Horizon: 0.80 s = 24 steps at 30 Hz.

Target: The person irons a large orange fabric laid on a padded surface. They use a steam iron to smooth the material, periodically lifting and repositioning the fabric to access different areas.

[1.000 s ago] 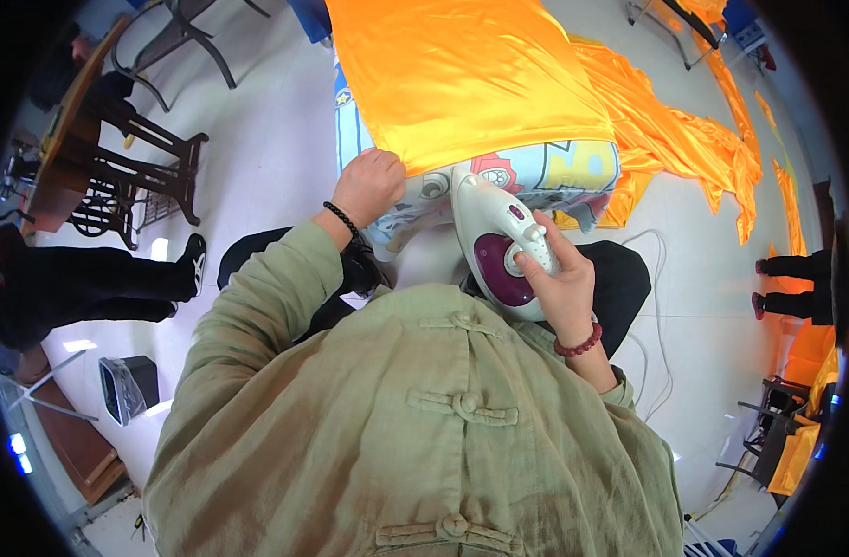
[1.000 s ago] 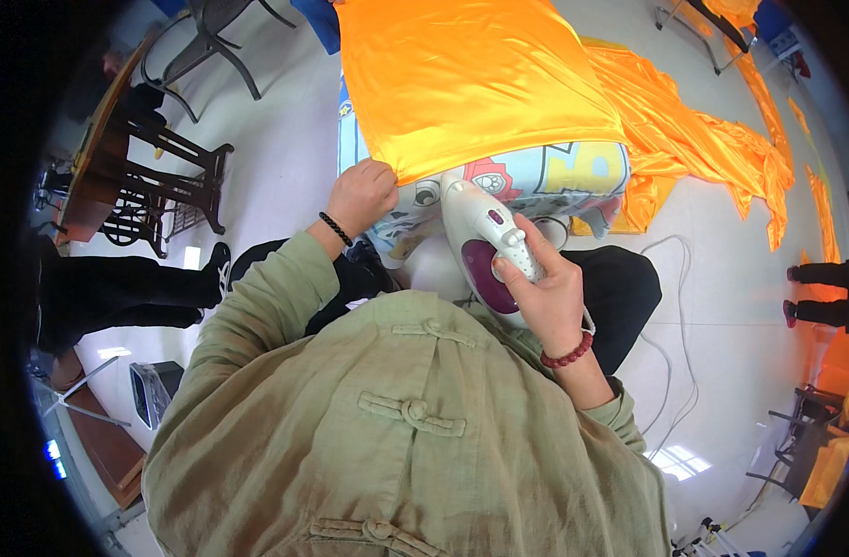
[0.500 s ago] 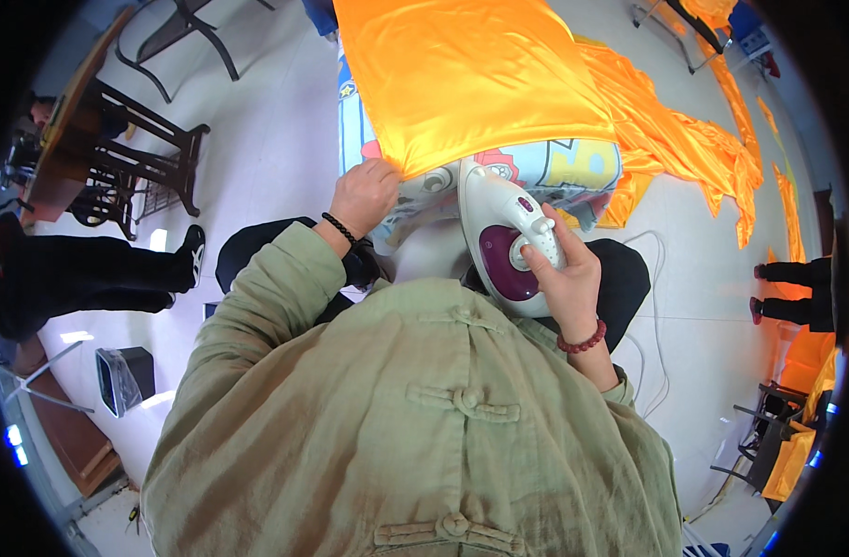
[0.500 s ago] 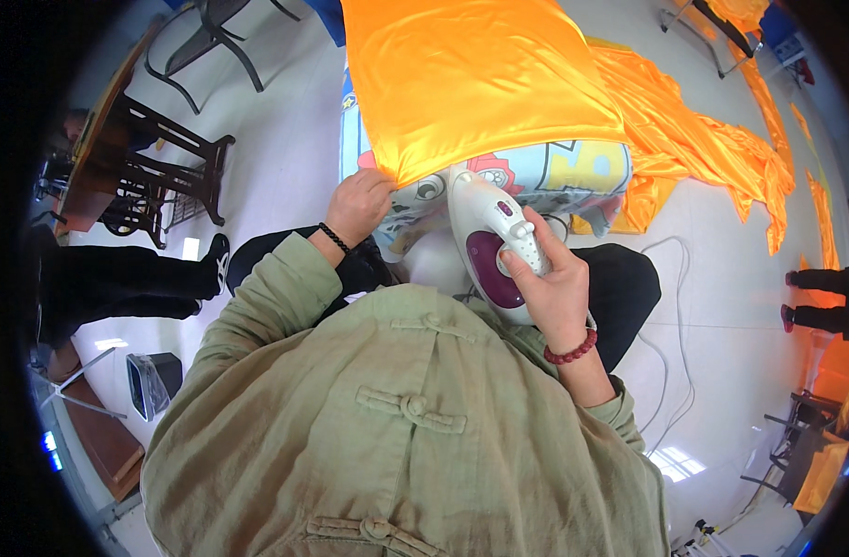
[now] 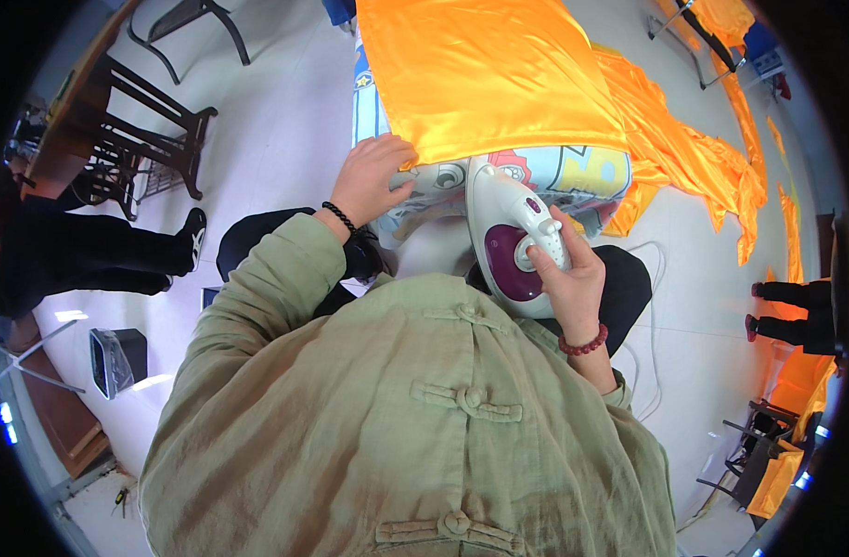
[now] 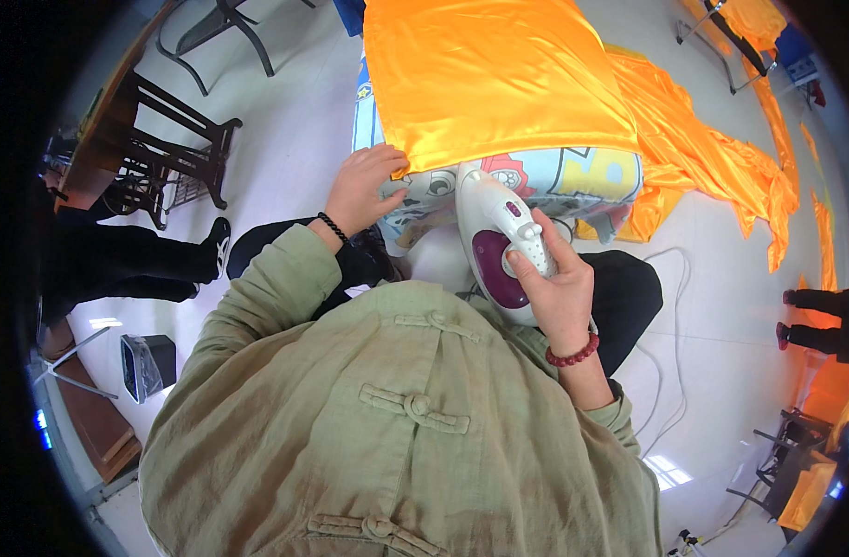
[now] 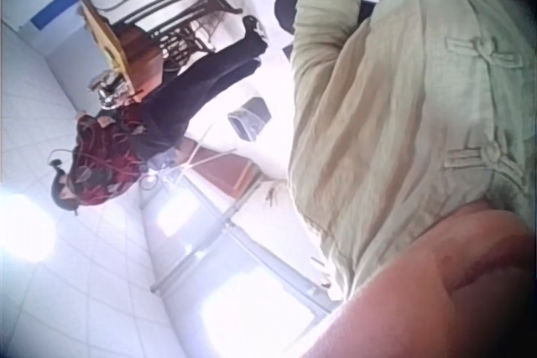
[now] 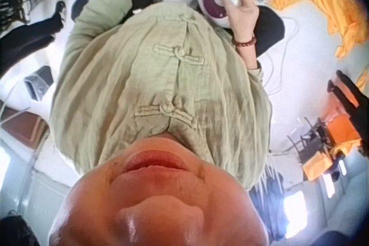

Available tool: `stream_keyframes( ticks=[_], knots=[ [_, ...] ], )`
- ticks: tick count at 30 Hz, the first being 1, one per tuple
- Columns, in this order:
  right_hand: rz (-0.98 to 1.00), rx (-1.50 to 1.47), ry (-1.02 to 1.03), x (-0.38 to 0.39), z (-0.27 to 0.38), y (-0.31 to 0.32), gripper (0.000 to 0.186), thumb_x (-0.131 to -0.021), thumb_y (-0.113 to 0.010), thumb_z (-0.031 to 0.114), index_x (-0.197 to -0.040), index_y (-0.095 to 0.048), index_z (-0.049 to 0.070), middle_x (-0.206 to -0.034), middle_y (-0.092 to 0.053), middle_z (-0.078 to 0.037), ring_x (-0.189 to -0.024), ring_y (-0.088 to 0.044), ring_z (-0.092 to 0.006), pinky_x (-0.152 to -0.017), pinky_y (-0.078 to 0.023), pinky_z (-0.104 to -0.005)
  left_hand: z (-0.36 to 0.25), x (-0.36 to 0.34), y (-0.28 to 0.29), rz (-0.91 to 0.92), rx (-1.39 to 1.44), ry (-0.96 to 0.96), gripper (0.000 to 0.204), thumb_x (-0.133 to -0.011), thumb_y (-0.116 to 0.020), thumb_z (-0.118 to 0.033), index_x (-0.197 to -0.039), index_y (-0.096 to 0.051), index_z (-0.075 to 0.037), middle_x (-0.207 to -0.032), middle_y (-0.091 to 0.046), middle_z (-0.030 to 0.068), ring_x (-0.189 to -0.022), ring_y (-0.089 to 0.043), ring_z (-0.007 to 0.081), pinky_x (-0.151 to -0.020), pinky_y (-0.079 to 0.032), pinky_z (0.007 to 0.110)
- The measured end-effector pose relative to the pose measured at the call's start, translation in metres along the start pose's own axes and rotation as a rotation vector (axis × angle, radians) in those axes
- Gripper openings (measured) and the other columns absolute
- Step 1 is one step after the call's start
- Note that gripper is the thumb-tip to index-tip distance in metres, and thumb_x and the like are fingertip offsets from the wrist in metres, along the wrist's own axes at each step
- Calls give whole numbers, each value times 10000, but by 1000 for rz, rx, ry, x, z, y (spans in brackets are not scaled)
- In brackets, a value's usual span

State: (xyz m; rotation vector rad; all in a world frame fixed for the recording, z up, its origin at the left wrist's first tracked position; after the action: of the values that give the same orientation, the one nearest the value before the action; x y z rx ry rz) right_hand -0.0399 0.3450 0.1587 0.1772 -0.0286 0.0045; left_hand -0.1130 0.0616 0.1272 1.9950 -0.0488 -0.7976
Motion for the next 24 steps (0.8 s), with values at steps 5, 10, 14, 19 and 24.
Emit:
stream_keyframes(
  ticks=[5, 10, 14, 19, 24],
  knots=[
    [7, 79, -8, 0, 6, 0, 578, -821, -767, 56, -1354, -559, -30, -1185, -674, -110, -1046, -599, -106, -917, -483, -259, -9, 7, -1, 53, -109, -180, 273, -722, -778, -150, -951, -645, -84, -1157, -642, 67, -1156, -586, 269, -978, -452, 431],
    [-8, 107, 18, -2, 13, 1, 568, -821, -763, 54, -1347, -565, -30, -1178, -679, -114, -1044, -608, -114, -915, -487, -264, 1, 18, 13, 65, -32, -60, 285, -718, -770, -130, -973, -649, -88, -1155, -635, 64, -1126, -591, 271, -954, -467, 413],
    [13, 141, 68, -12, 25, -4, 547, -819, -762, 59, -1331, -584, -15, -1140, -697, -107, -1023, -606, -97, -903, -491, -267, -6, 6, 10, -56, -108, -95, 295, -732, -726, -99, -1019, -656, -84, -1119, -643, 77, -1102, -596, 278, -937, -472, 415],
    [56, 485, 285, -33, 59, -20, 525, -802, -778, 201, -1295, -637, 90, -987, -723, -187, -875, -725, -273, -771, -541, -313, -6, -7, -2, 17, -142, -252, 264, -753, -660, -84, -1016, -650, -70, -1051, -642, 65, -1092, -594, 260, -942, -461, 413],
    [131, 708, 583, -54, 102, -62, 429, -799, -721, 293, -1197, -660, 145, -864, -701, -164, -772, -671, -366, -690, -539, -452, -6, -2, 15, -35, -187, -372, 193, -755, -649, -87, -944, -670, -51, -981, -645, 69, -1018, -618, 257, -896, -475, 393]
  ],
)
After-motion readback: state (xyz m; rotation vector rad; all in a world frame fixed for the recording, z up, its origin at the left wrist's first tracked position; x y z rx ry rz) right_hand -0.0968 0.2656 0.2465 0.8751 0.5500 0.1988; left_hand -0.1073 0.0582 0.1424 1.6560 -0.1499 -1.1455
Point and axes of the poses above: each hand's wrist, its own x-axis away from the middle knuckle, its own y-axis out of the back of the hand, z = x × y, the point moved 8 cm from there along -x, towards the middle knuckle
